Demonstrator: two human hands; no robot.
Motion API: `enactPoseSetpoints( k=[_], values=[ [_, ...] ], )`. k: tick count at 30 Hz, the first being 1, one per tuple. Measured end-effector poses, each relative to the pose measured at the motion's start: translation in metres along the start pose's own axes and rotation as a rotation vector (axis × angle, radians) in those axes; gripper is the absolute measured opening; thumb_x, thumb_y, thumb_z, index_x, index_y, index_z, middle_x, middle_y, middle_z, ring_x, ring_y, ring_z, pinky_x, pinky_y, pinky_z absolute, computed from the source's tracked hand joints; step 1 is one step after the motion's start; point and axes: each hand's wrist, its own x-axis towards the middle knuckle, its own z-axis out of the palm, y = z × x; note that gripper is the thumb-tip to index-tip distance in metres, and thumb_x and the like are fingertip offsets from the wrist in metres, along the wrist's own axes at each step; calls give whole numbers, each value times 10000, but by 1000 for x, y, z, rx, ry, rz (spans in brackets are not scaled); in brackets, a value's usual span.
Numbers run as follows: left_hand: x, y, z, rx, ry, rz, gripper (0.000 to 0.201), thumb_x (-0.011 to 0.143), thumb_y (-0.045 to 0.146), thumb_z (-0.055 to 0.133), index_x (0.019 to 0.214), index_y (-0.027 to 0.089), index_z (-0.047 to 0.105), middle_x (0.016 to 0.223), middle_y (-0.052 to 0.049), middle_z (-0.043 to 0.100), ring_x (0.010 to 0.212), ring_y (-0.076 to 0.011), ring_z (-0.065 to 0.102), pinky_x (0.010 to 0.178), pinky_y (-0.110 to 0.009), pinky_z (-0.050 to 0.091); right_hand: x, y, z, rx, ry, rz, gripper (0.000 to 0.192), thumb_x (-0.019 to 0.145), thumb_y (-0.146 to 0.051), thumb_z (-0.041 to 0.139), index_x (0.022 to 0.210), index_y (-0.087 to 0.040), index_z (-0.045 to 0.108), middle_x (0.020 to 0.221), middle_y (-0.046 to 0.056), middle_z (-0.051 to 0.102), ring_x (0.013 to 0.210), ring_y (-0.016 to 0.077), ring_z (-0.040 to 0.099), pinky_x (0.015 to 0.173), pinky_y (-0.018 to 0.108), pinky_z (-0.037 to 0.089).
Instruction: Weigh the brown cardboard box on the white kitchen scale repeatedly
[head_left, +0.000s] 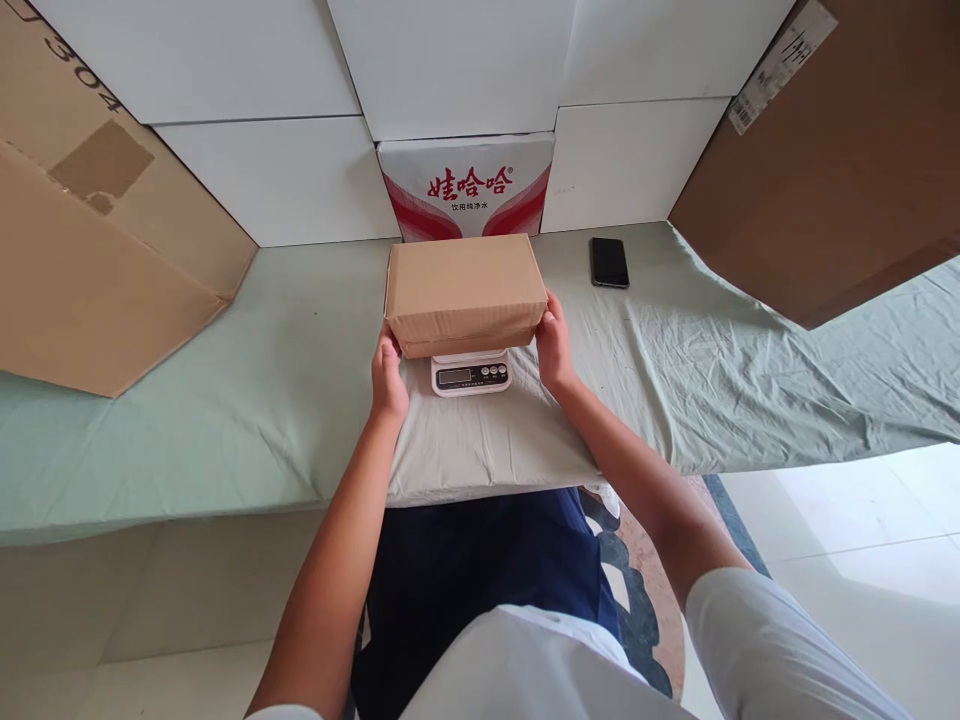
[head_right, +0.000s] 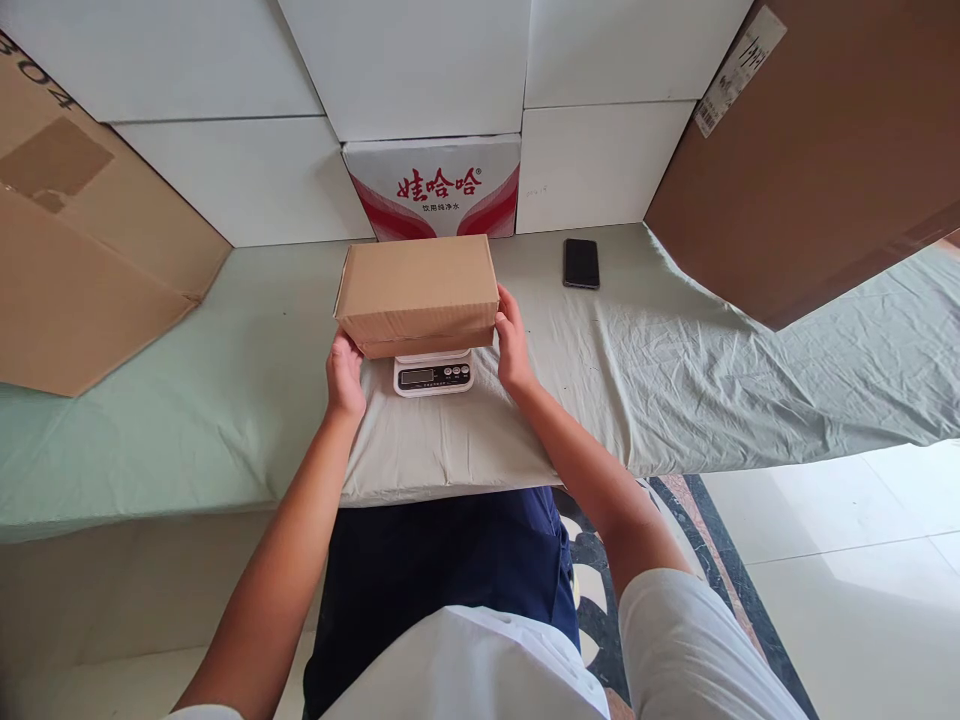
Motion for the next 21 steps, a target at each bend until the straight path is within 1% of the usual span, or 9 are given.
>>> enactPoseSetpoints(
  k=[4, 9, 15, 21],
  values=[
    [-1, 1, 0, -10, -16, 3, 921, 860, 877, 384, 1516, 249, 536, 1591, -127, 546, 1502, -291, 494, 1242, -411, 382, 0, 2, -1, 8, 3, -1, 579, 845, -697, 577, 1312, -357, 600, 1507, 2, 603, 1484, 268, 496, 1276, 488, 382],
    [-2, 3, 1, -9, -18, -1, 914, 857, 881, 378, 1507, 260, 545, 1587, -119, 553, 1499, -287, 497, 1235, -404, 388, 0, 3, 0, -14, -5, 15, 624, 830, -723, 568, 1338, -361, 585, 1535, -8, 587, 1506, 268, 465, 1294, 485, 357],
    [-3, 5, 2, -16, -34, -6, 940, 847, 906, 320, 1496, 267, 553, 1609, -109, 532, 1531, -297, 456, 1236, -404, 384, -3, 3, 0, -10, -39, -7, 582, 873, -679, 553, 1358, -358, 575, 1560, -10, 563, 1528, 257, 443, 1309, 462, 338],
    [-3, 5, 2, -33, -45, 5, 877, 894, 858, 307, 1502, 273, 546, 1628, -96, 512, 1551, -289, 424, 1251, -419, 362, -1, 10, -4, -33, -65, -19, 606, 877, -686, 544, 1395, -372, 543, 1591, -13, 527, 1559, 285, 396, 1328, 517, 305]
  ],
)
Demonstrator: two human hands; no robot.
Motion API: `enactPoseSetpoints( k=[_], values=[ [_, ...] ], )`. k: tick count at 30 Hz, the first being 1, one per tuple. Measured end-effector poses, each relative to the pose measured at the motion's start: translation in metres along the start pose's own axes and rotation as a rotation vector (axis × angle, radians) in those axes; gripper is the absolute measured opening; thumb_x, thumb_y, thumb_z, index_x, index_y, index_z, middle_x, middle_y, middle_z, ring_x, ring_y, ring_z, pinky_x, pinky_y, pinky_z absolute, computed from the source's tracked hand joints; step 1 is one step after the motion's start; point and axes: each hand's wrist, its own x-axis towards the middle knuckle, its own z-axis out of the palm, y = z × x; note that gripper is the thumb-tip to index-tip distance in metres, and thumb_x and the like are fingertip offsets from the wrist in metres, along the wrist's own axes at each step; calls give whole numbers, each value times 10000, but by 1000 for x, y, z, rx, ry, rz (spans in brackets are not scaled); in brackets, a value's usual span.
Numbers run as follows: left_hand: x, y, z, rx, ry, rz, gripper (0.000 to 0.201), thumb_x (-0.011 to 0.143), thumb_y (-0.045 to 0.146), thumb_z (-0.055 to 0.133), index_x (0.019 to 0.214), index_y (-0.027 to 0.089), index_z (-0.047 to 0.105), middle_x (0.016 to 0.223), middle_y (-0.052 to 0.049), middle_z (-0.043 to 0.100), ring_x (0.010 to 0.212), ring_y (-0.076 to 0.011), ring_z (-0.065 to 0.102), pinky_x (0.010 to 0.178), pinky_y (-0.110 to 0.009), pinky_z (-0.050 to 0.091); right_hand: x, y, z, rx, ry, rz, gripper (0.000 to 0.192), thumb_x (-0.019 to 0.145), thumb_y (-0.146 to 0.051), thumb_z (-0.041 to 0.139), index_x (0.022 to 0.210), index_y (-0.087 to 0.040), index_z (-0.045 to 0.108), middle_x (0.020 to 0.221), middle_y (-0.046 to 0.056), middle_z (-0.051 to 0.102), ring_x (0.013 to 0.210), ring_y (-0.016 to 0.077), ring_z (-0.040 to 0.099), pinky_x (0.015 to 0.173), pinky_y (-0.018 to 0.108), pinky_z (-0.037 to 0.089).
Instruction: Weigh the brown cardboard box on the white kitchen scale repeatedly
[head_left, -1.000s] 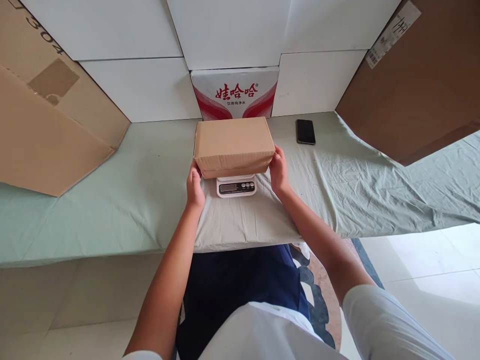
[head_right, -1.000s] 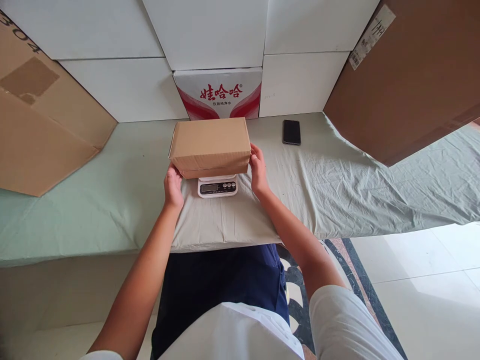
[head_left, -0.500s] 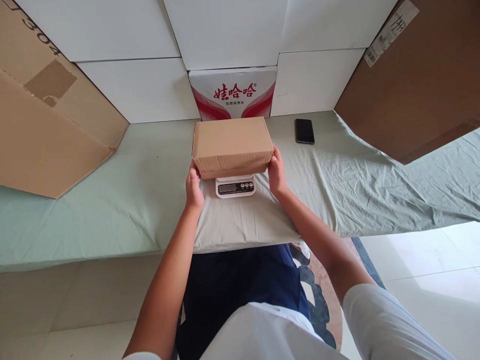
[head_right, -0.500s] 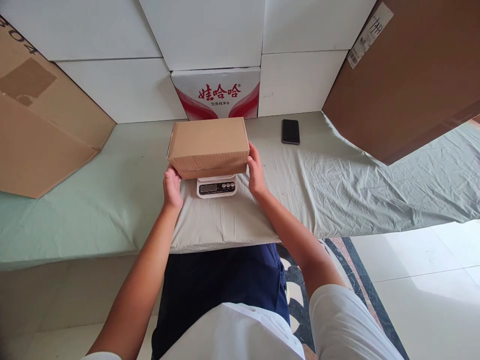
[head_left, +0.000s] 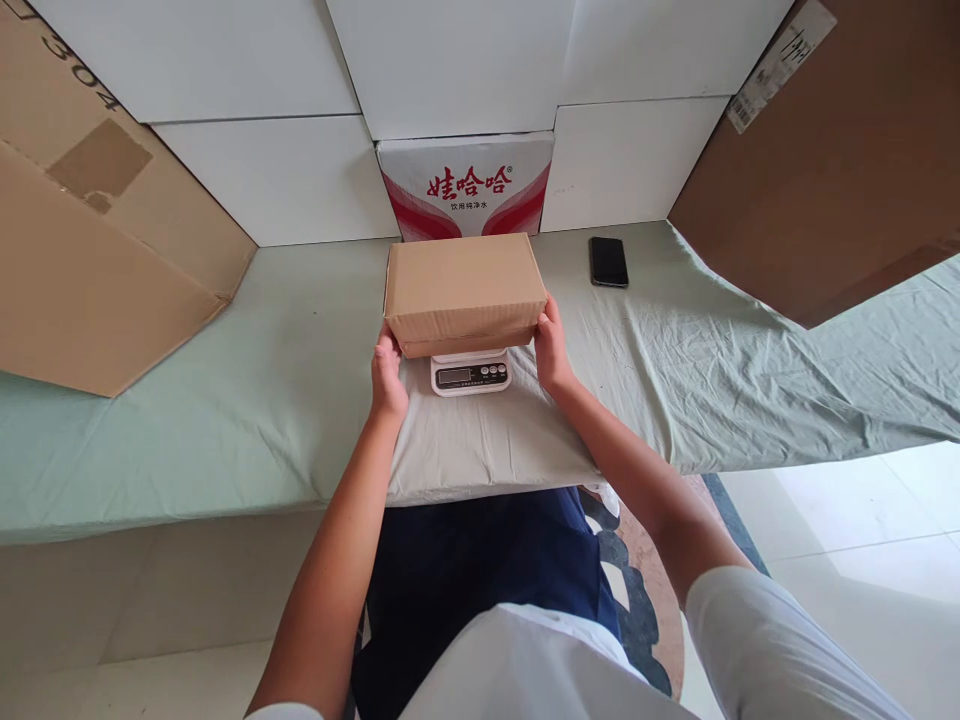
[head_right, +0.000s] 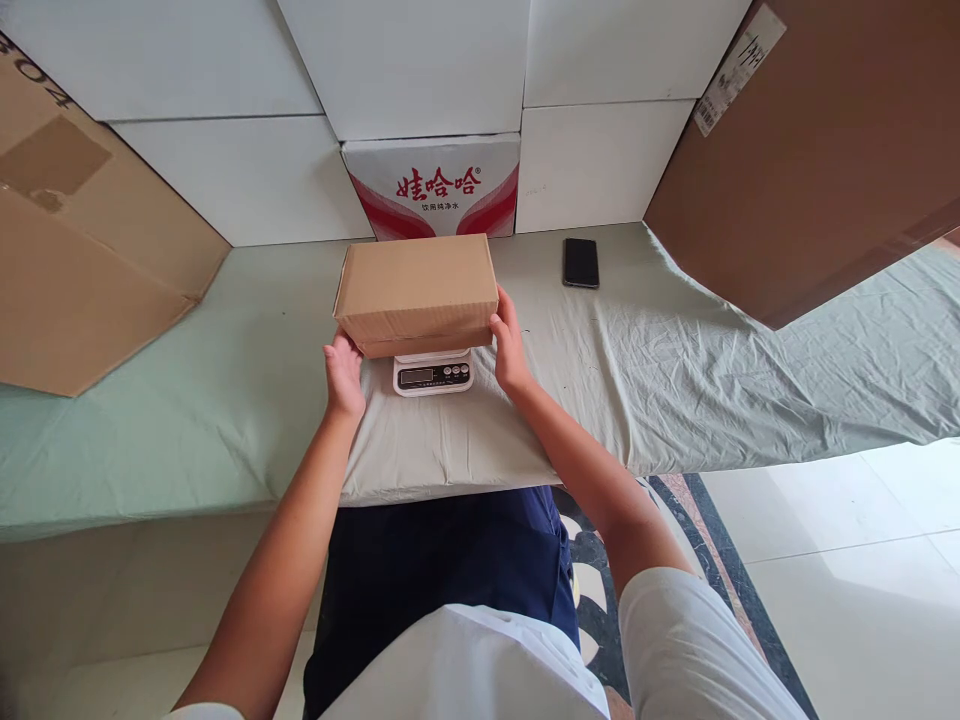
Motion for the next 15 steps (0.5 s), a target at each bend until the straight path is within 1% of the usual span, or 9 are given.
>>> enactPoseSetpoints(
  k=[6, 12, 15],
  values=[
    [0, -2, -1, 1, 2, 7, 867, 888, 866, 312, 1494, 297, 557, 1620, -83, 521, 1554, -288, 423, 1255, -423, 358, 0, 2, -1, -28, -12, -8, 610, 892, -687, 514, 1419, -380, 520, 1605, -20, 508, 1568, 297, 375, 1336, 544, 289],
    [1, -4, -3, 9, -6, 18, 896, 879, 878, 304, 1501, 281, 547, 1627, -95, 513, 1549, -297, 429, 1257, -449, 365, -1, 0, 0, -7, -24, -22, 570, 904, -651, 519, 1402, -374, 540, 1597, -16, 518, 1566, 300, 379, 1341, 551, 280],
    [2, -5, -3, 12, 3, 12, 906, 874, 881, 311, 1500, 271, 548, 1610, -102, 533, 1529, -303, 459, 1248, -453, 379, 0, 2, -1, -19, -23, -18, 587, 895, -668, 522, 1403, -376, 533, 1601, -19, 514, 1566, 301, 376, 1340, 554, 283]
  ],
)
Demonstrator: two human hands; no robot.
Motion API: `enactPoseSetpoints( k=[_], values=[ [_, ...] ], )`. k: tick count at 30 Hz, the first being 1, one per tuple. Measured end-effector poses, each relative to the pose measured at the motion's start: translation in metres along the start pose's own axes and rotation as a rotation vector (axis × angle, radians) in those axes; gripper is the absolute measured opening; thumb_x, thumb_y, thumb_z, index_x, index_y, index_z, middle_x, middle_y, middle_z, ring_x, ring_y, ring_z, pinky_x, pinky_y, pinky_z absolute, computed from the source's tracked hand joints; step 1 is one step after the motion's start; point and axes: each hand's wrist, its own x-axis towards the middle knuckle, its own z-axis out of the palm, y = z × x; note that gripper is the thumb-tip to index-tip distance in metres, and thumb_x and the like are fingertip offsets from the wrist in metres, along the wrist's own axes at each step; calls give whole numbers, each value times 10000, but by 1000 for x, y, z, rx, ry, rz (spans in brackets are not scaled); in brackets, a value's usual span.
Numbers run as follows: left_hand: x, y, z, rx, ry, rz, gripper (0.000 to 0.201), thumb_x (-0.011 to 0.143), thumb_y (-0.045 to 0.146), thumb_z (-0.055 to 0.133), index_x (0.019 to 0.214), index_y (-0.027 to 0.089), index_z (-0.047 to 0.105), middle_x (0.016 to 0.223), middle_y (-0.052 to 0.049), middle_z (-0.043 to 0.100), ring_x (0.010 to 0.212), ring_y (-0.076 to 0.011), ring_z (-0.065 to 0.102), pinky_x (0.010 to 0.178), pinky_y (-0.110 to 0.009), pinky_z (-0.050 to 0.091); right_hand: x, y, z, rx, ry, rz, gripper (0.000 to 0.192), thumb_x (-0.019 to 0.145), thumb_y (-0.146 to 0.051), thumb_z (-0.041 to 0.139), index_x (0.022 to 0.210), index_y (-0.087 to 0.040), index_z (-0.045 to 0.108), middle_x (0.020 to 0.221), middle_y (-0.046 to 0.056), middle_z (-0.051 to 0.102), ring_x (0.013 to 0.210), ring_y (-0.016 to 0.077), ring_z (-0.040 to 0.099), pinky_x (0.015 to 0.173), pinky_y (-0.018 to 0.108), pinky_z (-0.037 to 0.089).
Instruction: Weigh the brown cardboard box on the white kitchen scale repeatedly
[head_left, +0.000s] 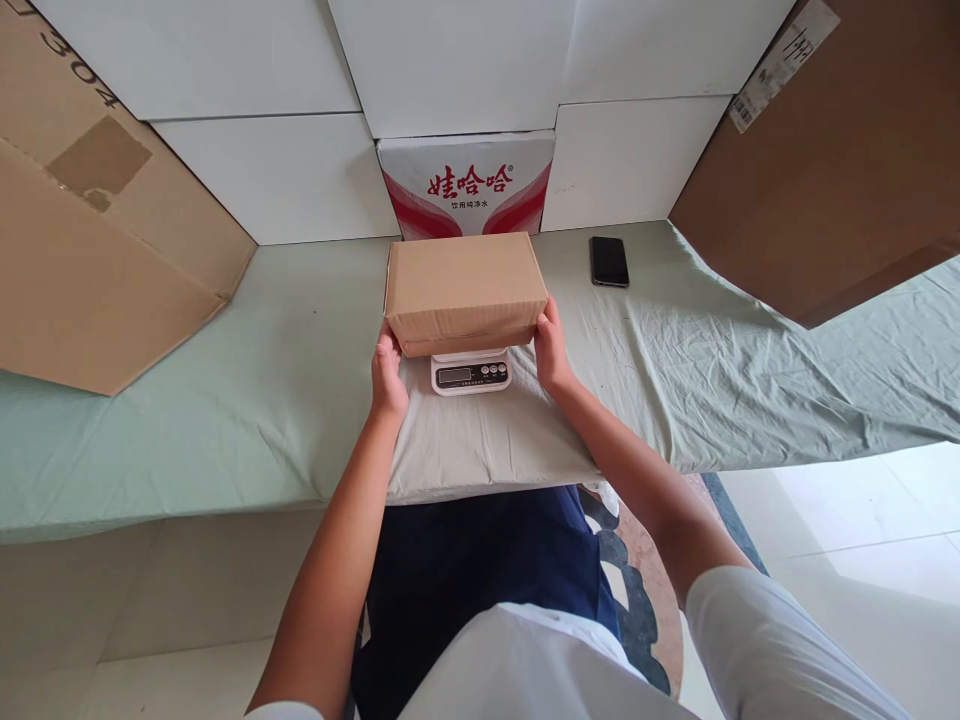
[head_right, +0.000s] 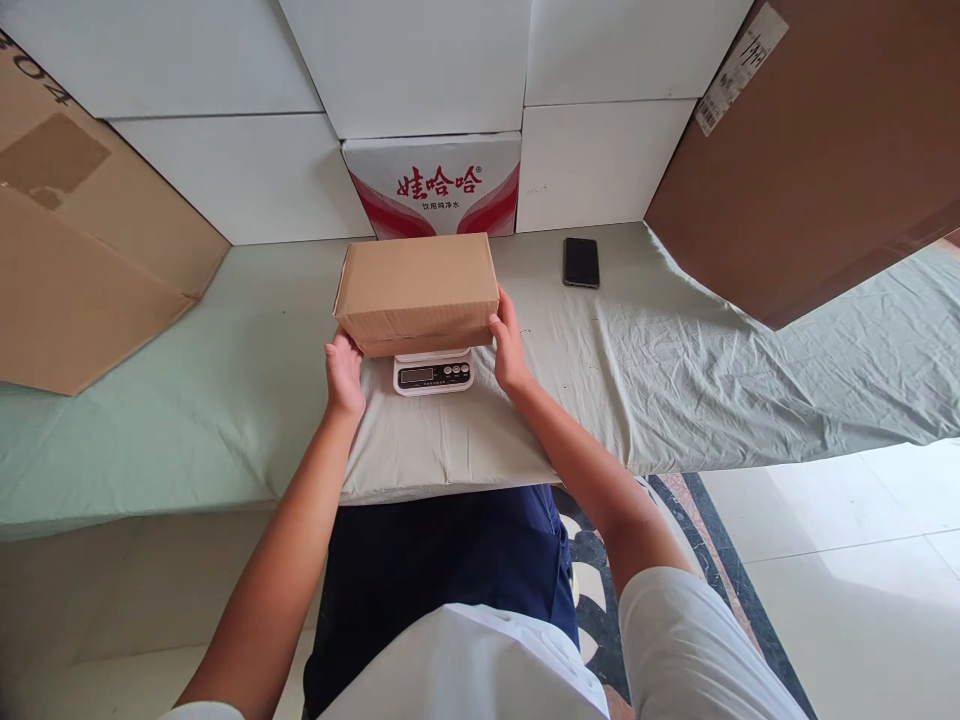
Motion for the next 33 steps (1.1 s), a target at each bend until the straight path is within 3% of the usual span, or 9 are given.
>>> enactPoseSetpoints(
  k=[16, 33],
  values=[
    [0, 1, 1, 6, 1, -1, 907, 875, 880, 312, 1479, 253, 562, 1576, -117, 562, 1516, -304, 475, 1251, -449, 376, -1, -1, 1, 6, -8, 17, 538, 901, -619, 521, 1382, -378, 545, 1600, -21, 508, 1581, 308, 340, 1360, 602, 211],
    [0, 2, 1, 30, 2, -6, 900, 880, 873, 318, 1495, 257, 549, 1582, -123, 553, 1499, -299, 492, 1227, -428, 394, -3, -1, 1, -56, -11, 21, 549, 911, -640, 486, 1406, -404, 510, 1608, -34, 499, 1595, 280, 324, 1359, 572, 230]
  ],
)
